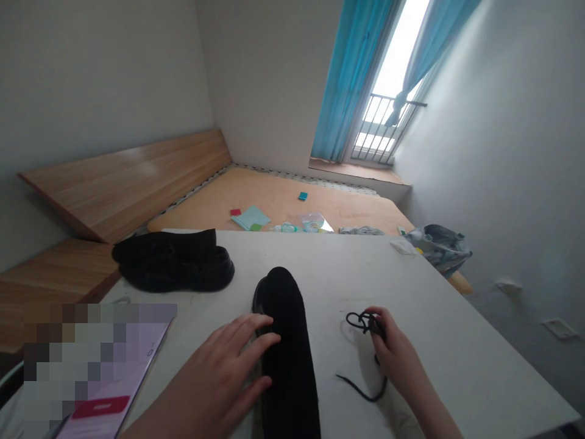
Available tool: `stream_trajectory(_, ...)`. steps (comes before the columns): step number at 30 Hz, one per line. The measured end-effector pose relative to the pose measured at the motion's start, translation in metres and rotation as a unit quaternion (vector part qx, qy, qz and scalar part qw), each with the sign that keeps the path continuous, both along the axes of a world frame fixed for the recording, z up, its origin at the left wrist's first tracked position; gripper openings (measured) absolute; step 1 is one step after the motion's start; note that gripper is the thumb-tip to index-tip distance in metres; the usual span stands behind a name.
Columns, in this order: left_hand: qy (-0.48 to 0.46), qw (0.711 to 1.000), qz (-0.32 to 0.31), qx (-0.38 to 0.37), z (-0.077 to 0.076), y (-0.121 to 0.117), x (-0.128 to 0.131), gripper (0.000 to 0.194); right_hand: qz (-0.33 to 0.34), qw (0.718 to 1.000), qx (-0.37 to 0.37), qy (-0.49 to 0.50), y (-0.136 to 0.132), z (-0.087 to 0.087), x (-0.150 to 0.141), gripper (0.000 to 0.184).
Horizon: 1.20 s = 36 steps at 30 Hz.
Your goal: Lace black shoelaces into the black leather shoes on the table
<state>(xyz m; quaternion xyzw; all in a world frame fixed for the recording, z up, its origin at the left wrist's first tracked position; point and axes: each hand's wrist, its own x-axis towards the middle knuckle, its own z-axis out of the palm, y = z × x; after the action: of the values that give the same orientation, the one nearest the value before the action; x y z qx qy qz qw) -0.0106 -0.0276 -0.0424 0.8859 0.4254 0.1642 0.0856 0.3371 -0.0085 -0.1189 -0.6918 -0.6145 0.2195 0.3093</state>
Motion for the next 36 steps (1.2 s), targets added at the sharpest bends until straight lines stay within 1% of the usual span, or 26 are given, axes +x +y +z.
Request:
stream_trajectory(1,-0.005,1.000,0.000,0.019,-0.003,-0.002,0.000,0.041,0.015,1.000,-0.002,-0.020,0.002,-0.003,0.003,0.042)
stream_trajectory(3,-0.018,0.999,0.007,0.048,-0.008,-0.005,0.000,0.038,0.067,0.996,0.030,-0.048,0.004,-0.001,0.004,0.055)
stream_trajectory(4,-0.026,0.998,0.013,0.056,-0.009,-0.006,0.000,0.036,0.092,0.993,0.054,-0.057,0.003,0.003,0.002,0.057)
stream_trajectory(6,-0.046,0.997,0.026,0.060,-0.011,-0.006,0.001,0.030,0.126,0.987,0.084,-0.058,0.001,0.018,-0.011,0.049)
stream_trajectory(7,-0.058,0.996,0.033,0.058,-0.012,-0.006,0.002,0.027,0.138,0.986,0.083,-0.042,-0.001,0.026,-0.021,0.041)
stream_trajectory(9,-0.079,0.995,0.050,0.047,-0.013,-0.006,0.003,0.021,0.177,0.983,0.046,0.036,-0.005,0.042,-0.047,0.026)
stream_trajectory(11,-0.090,0.993,0.068,0.034,-0.013,-0.006,0.006,0.017,0.206,0.971,-0.005,0.122,-0.007,0.053,-0.077,0.028)
stream_trajectory(12,-0.091,0.993,0.077,0.027,-0.013,-0.006,0.008,0.017,0.206,0.967,-0.024,0.147,-0.006,0.057,-0.091,0.028)
stream_trajectory(14,-0.080,0.993,0.088,0.003,-0.010,-0.005,0.012,0.017,0.197,0.961,-0.026,0.191,-0.002,0.062,-0.111,0.028)
stream_trajectory(15,-0.069,0.993,0.094,-0.013,-0.007,-0.005,0.013,0.017,0.187,0.956,-0.023,0.225,0.002,0.063,-0.115,0.029)
stream_trajectory(17,-0.042,0.992,0.109,-0.040,-0.001,-0.003,0.017,0.014,0.162,0.933,-0.043,0.318,0.008,0.062,-0.112,0.030)
stream_trajectory(19,-0.017,0.992,0.116,-0.051,0.004,-0.001,0.019,0.013,0.134,0.905,-0.096,0.391,0.013,0.059,-0.095,0.032)
stream_trajectory(21,0.003,0.993,0.104,-0.046,0.007,0.002,0.022,0.017,0.118,0.898,-0.143,0.400,0.014,0.052,-0.075,0.035)
stream_trajectory(24,0.022,0.996,0.079,-0.040,0.006,0.008,0.028,0.027,0.107,0.902,-0.183,0.376,0.007,0.037,-0.053,0.039)
stream_trajectory(26,0.027,0.996,0.073,-0.038,0.005,0.012,0.034,0.027,0.102,0.903,-0.197,0.369,0.001,0.027,-0.048,0.039)
stream_trajectory(29,0.031,0.995,0.085,-0.045,0.004,0.017,0.042,0.026,0.103,0.891,-0.197,0.397,-0.005,0.019,-0.050,0.041)
stream_trajectory(30,0.032,0.995,0.086,-0.047,0.005,0.019,0.043,0.028,0.107,0.892,-0.184,0.399,-0.007,0.018,-0.051,0.042)
stream_trajectory(32,0.031,0.996,0.079,-0.039,0.007,0.021,0.043,0.033,0.126,0.908,-0.153,0.369,-0.008,0.018,-0.055,0.038)
stream_trajectory(36,-0.005,1.000,0.027,0.009,0.008,0.028,0.039,0.030,0.187,0.952,-0.134,0.201,-0.011,0.020,-0.067,0.021)
